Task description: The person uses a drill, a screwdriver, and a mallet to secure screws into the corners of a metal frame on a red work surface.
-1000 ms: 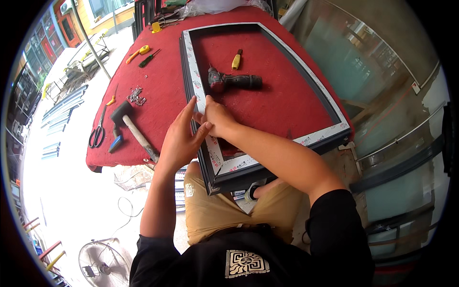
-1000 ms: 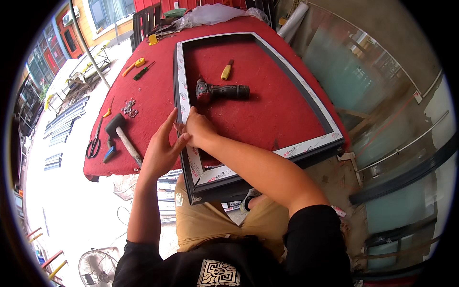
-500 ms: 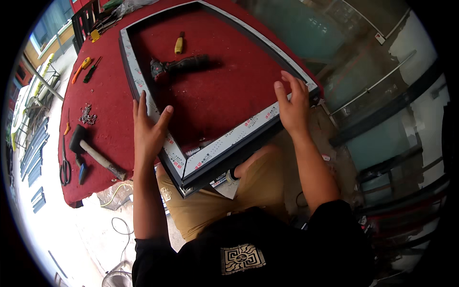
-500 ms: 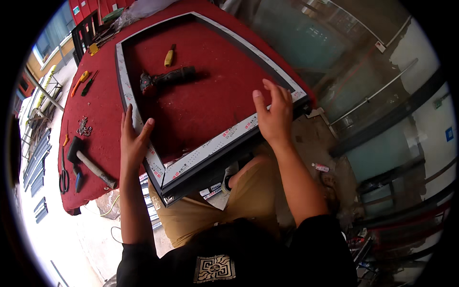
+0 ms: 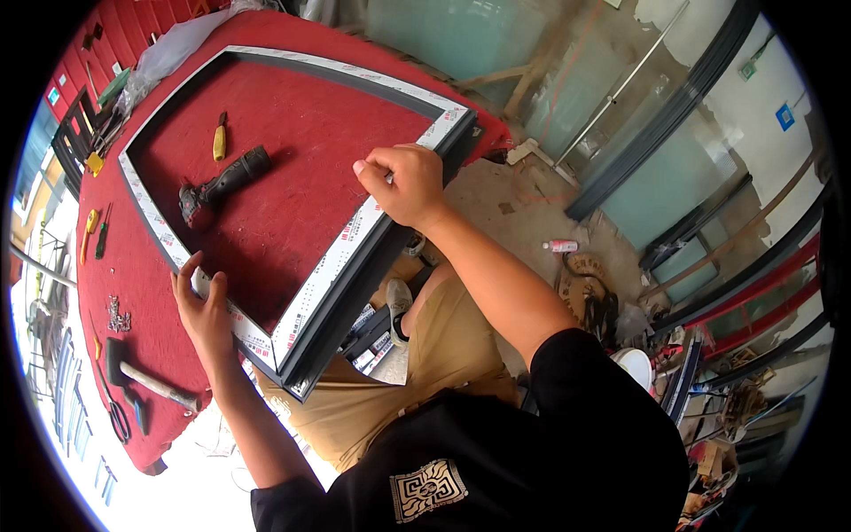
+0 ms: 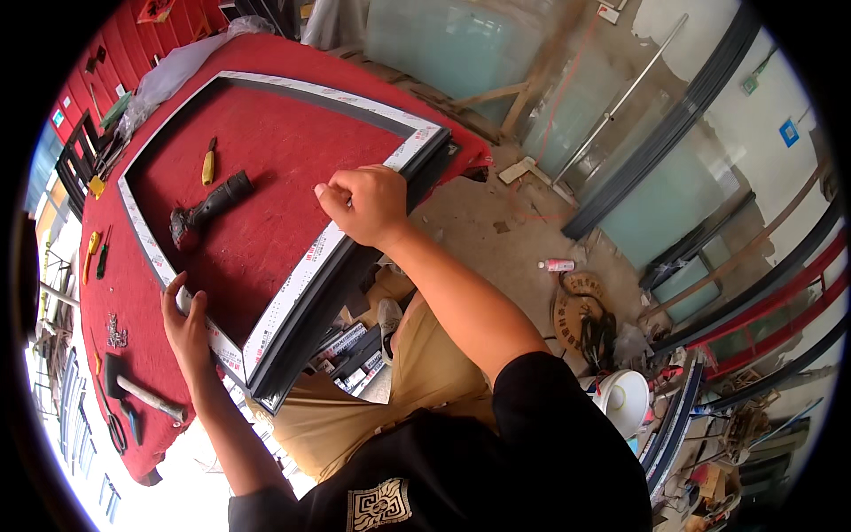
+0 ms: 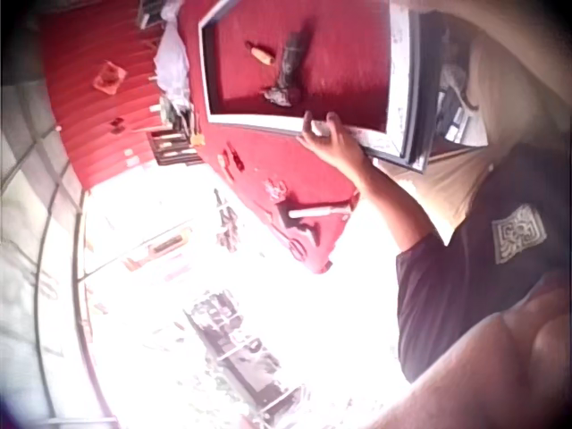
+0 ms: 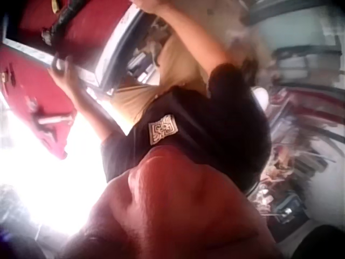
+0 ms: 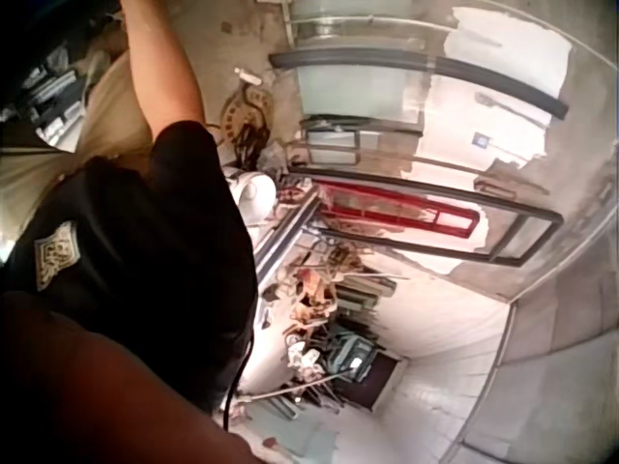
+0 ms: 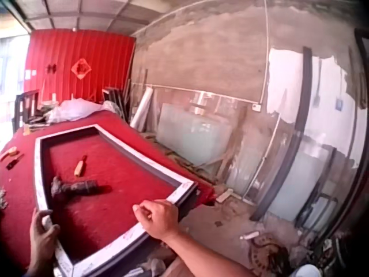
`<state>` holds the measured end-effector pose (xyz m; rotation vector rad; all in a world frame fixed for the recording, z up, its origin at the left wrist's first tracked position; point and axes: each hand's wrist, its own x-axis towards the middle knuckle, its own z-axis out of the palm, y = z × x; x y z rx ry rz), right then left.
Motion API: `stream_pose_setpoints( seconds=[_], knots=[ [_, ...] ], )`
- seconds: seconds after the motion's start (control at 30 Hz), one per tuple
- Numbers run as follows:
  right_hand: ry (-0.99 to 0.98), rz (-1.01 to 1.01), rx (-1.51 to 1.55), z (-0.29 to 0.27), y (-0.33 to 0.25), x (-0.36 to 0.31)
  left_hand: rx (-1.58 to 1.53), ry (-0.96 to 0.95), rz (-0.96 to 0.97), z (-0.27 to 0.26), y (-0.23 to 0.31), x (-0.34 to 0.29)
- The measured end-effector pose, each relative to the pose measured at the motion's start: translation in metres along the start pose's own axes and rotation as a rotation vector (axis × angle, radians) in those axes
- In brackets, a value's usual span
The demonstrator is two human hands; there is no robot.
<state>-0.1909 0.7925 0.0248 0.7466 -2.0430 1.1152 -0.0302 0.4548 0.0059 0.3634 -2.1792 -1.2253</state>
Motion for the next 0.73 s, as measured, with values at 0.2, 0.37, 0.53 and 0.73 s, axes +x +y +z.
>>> stream_pose_setpoints(
  seconds=[0.2,0.37,0.53,0.73],
  knots=[
    [-0.002,-0.023,0.071,0.007,0.011,0.014,0.016,0.008,-0.121,0.001,0.003,0.002],
    [-0.083,-0.038,0.088,0.014,0.025,0.022,0.118,0.075,-0.055,0.008,0.0,0.004],
    [0.033,-0.097,0.124,0.01,0.026,0.022,0.141,0.055,-0.079,0.008,0.008,0.004],
    [-0.145,0.004,0.129,-0.022,0.058,0.059,0.072,0.017,-0.14,0.002,0.003,0.004]
  ],
)
